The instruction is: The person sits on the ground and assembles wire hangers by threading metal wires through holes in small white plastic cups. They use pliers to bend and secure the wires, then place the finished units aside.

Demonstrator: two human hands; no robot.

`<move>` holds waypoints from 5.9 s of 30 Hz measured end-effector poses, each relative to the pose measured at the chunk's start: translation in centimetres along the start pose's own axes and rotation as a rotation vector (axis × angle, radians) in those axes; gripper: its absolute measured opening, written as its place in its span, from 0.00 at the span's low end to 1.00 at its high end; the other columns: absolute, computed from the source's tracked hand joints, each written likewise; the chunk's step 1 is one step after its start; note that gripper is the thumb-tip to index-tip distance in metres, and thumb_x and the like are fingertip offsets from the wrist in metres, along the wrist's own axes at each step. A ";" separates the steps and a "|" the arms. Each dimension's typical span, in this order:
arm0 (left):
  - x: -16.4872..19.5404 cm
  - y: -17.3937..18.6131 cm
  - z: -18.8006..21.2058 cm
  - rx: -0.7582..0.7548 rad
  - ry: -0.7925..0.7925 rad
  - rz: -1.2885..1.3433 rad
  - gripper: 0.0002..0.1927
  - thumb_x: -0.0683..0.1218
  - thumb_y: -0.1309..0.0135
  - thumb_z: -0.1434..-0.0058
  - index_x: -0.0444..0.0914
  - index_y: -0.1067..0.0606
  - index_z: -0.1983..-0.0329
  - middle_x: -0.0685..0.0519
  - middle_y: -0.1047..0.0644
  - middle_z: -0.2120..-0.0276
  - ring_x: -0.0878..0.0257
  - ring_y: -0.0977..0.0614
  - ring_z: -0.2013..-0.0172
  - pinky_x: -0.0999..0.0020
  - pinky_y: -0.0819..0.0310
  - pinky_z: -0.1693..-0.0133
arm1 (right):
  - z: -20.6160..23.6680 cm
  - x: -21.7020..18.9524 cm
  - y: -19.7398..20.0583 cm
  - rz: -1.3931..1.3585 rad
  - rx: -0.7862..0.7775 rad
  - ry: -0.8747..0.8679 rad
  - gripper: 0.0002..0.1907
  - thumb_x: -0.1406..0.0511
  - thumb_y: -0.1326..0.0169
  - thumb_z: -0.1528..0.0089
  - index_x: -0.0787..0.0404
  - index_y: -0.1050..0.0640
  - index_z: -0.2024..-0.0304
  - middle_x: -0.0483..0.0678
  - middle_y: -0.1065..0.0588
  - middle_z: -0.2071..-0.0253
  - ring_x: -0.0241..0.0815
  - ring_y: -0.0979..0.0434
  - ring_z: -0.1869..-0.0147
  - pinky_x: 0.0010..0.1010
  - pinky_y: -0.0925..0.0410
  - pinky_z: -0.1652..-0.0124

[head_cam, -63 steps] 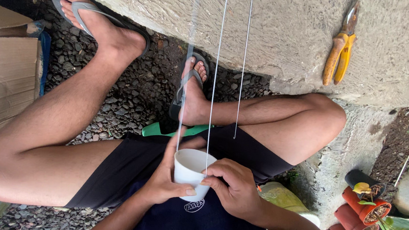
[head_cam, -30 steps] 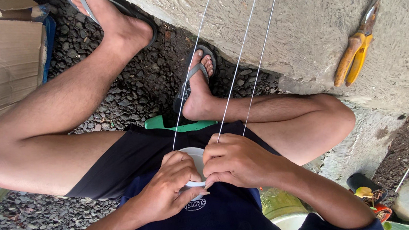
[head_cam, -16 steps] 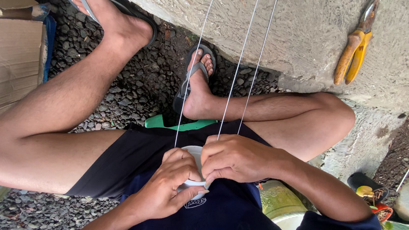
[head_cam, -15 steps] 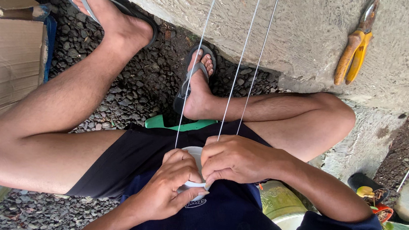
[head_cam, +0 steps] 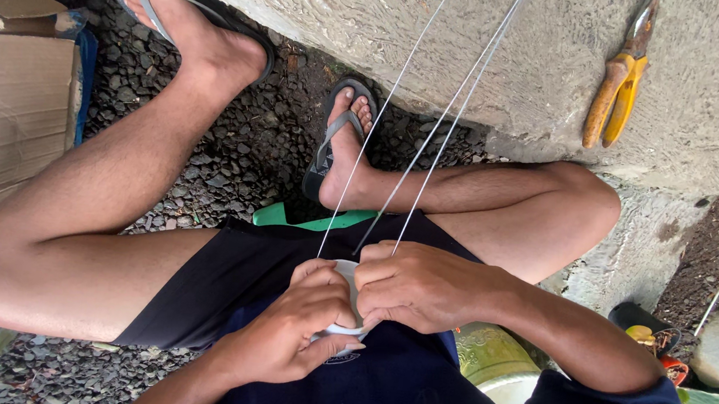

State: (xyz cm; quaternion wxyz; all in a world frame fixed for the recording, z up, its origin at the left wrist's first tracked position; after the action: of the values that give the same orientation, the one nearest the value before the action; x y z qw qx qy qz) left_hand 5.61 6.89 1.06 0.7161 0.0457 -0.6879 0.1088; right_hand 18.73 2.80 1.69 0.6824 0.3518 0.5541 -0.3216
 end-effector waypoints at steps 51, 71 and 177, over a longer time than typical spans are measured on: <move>-2.3 -1.8 -1.6 -0.030 0.017 0.113 0.10 0.39 0.34 0.47 0.40 0.24 0.65 0.54 0.27 0.69 0.57 0.25 0.59 0.46 0.39 0.35 | 7.9 3.5 -2.4 -0.276 0.945 -0.258 0.11 0.70 0.46 0.33 0.67 0.26 0.47 0.50 0.24 0.52 0.38 0.24 0.52 0.25 0.31 0.51; -2.2 -1.5 -1.2 -0.018 0.059 0.099 0.07 0.41 0.42 0.37 0.38 0.22 0.56 0.54 0.24 0.67 0.58 0.24 0.57 0.45 0.42 0.32 | 22.9 15.6 16.8 1.041 1.144 -0.903 0.32 0.62 0.35 0.30 0.76 0.32 0.32 0.68 0.29 0.44 0.63 0.29 0.39 0.53 0.30 0.42; -4.5 -2.7 -3.1 0.026 0.358 0.337 0.06 0.43 0.42 0.33 0.35 0.18 0.60 0.54 0.17 0.68 0.70 0.23 0.70 0.71 0.31 0.61 | 12.2 0.3 -1.6 0.305 0.299 -0.426 0.11 0.63 0.33 0.46 0.64 0.21 0.69 0.51 0.28 0.50 0.46 0.24 0.48 0.38 0.28 0.57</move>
State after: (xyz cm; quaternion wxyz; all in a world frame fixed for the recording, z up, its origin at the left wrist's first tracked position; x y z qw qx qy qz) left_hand 9.06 4.49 -3.30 0.7976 -0.0806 -0.5467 0.2418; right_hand 23.95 -8.27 2.93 0.7644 0.4520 0.2858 -0.3602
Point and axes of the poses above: each hand's wrist, its own z-axis away from the middle knuckle, its own y-axis out of the back of the hand, x = y × z, the point moved 7 cm from there along -z, towards the middle knuckle
